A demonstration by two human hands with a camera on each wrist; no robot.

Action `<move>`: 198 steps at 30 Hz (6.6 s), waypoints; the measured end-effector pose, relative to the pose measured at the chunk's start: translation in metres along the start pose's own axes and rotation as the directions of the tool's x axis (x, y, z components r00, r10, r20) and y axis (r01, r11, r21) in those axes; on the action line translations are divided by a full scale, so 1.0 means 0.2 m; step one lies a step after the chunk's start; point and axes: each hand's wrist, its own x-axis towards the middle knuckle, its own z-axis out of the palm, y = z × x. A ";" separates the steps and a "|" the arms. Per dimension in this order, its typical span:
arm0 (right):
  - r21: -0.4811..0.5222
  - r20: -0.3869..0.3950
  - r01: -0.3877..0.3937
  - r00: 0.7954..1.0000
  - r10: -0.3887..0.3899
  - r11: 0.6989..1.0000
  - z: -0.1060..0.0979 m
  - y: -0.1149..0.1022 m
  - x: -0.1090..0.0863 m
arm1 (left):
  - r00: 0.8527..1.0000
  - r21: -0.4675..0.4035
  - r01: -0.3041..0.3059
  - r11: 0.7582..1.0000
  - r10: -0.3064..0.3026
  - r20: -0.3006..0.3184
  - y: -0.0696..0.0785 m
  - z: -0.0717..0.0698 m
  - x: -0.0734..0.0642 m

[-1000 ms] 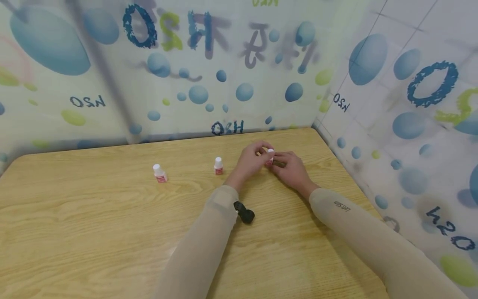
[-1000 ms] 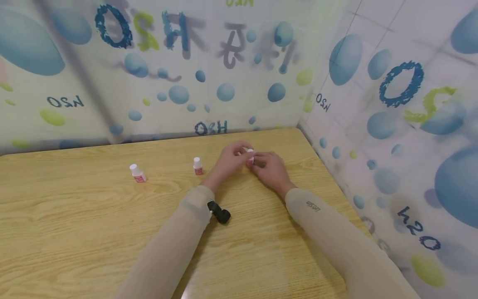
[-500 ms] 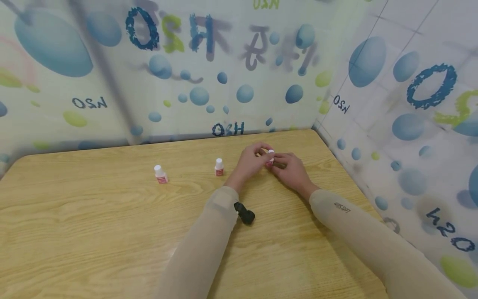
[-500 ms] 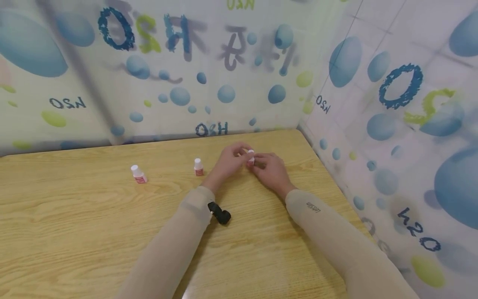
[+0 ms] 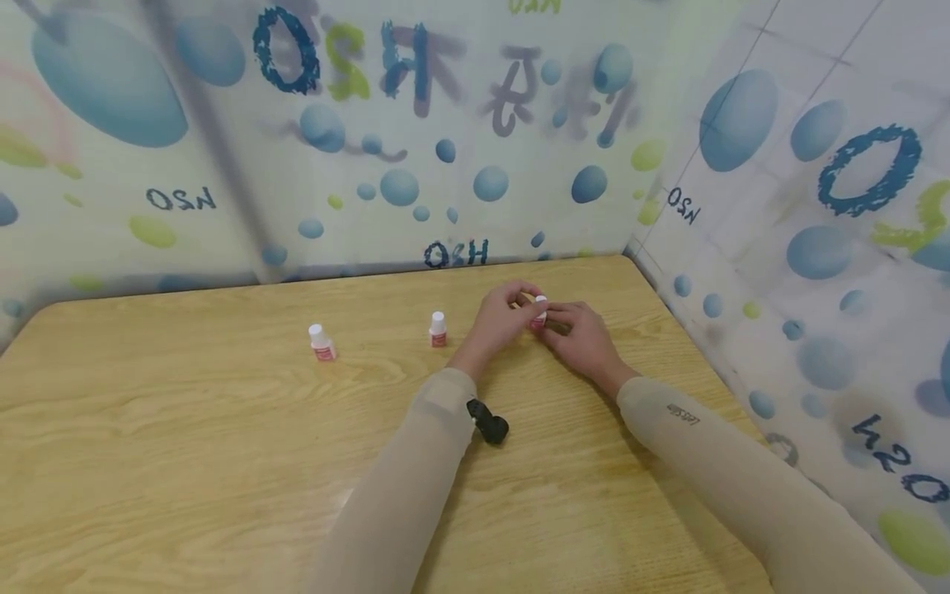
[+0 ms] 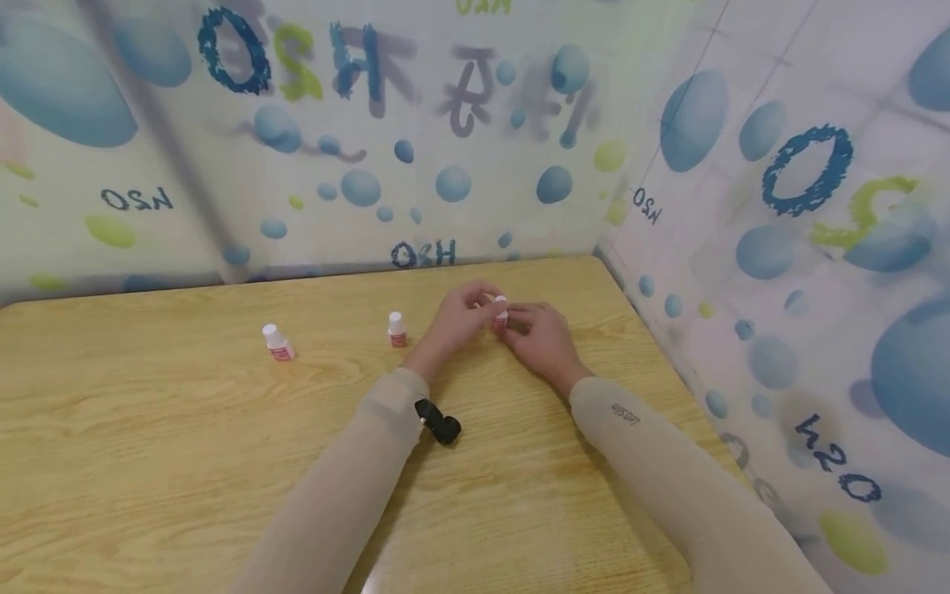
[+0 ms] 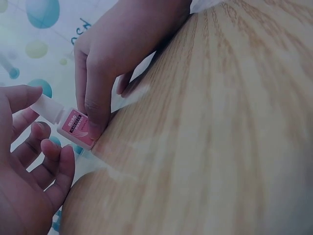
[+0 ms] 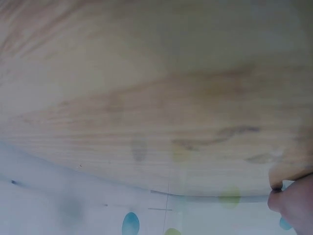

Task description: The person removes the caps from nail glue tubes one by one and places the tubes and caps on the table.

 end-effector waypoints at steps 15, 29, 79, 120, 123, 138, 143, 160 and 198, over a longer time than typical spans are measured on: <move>-0.008 -0.004 0.004 1.000 -0.004 1.000 0.00 -0.01 0.00 | 1.000 -0.014 0.001 1.000 -0.001 -0.015 -0.01 0.00 0.00; -0.021 -0.019 0.020 1.000 -0.021 1.000 -0.02 0.00 -0.01 | 0.999 -0.019 -0.008 1.000 0.008 -0.032 0.01 0.02 -0.01; -0.053 -0.012 -0.001 1.000 0.001 0.999 -0.01 -0.01 -0.02 | 0.999 -0.010 0.026 1.000 -0.026 -0.044 -0.01 0.03 -0.02; -0.090 -0.005 0.019 1.000 -0.020 0.996 -0.01 0.00 -0.02 | 0.998 -0.038 0.037 0.999 -0.039 -0.055 -0.03 0.05 -0.02; -0.102 -0.001 0.030 1.000 -0.030 0.994 0.00 0.00 -0.03 | 0.999 -0.031 0.032 0.999 -0.034 -0.039 -0.03 0.05 -0.02; -0.080 -0.027 0.040 0.999 -0.042 0.996 0.00 -0.01 -0.02 | 0.998 -0.060 0.020 0.998 -0.023 -0.054 -0.01 0.03 -0.03; -0.074 -0.021 0.032 0.999 -0.034 0.997 0.00 -0.02 -0.02 | 0.998 -0.094 0.045 0.995 -0.049 -0.043 -0.01 0.03 -0.02; -0.085 -0.033 0.050 0.998 -0.053 0.995 0.02 0.00 -0.03 | 1.000 -0.044 0.015 0.999 -0.016 -0.022 -0.01 0.02 -0.03; -0.009 0.004 -0.012 1.000 0.012 1.000 0.00 -0.02 -0.01 | 0.999 -0.062 -0.004 0.998 0.002 -0.032 -0.03 0.00 -0.01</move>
